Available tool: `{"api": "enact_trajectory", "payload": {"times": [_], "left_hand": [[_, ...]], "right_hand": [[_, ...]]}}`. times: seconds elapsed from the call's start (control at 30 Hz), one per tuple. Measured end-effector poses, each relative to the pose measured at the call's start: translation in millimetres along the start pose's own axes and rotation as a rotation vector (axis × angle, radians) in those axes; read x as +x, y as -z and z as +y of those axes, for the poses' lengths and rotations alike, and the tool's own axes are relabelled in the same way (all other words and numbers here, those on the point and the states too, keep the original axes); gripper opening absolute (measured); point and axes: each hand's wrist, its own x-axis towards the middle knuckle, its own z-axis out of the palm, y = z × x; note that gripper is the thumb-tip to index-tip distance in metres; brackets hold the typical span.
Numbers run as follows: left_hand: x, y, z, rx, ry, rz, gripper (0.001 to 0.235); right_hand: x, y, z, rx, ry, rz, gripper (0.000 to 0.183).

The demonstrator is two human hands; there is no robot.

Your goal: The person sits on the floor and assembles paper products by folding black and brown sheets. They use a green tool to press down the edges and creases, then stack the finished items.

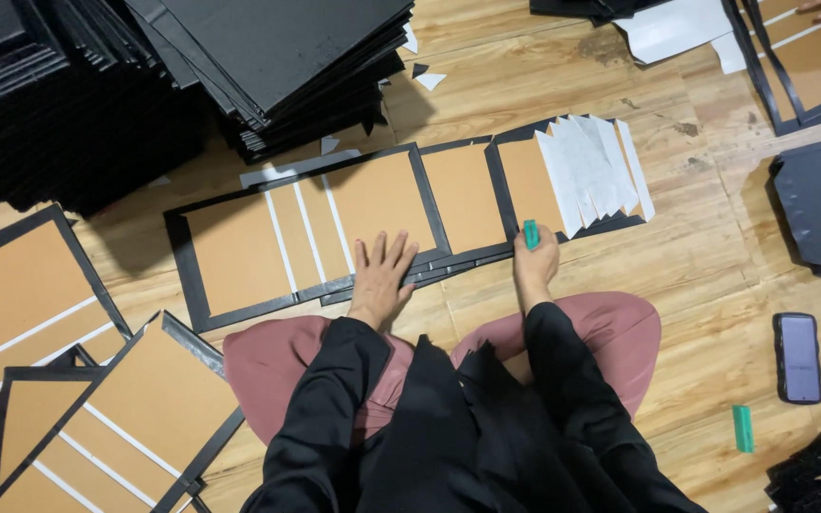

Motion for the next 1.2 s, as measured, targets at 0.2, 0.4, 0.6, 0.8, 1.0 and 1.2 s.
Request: {"api": "enact_trajectory", "payload": {"times": [0.2, 0.4, 0.6, 0.8, 1.0, 1.2], "left_hand": [[5, -15, -4, -0.016, 0.125, 0.011, 0.070], [7, -18, -7, -0.092, 0.127, 0.087, 0.074], [10, -7, -3, -0.099, -0.054, 0.100, 0.078], [19, -27, -1, -0.130, -0.023, 0.145, 0.055], [25, -32, -8, -0.287, 0.059, 0.214, 0.053], [10, -36, -8, -0.284, 0.139, 0.210, 0.061]], "right_hand": [[8, -5, 16, -0.030, -0.049, 0.105, 0.026], [5, -2, 2, -0.049, 0.048, 0.040, 0.028], [18, 8, 5, -0.047, 0.058, 0.096, 0.030], [10, 7, -7, -0.092, -0.017, -0.042, 0.028], [7, -5, -33, -0.104, -0.003, -0.186, 0.037], [-4, -32, -51, -0.107, -0.033, -0.336, 0.045]]}}
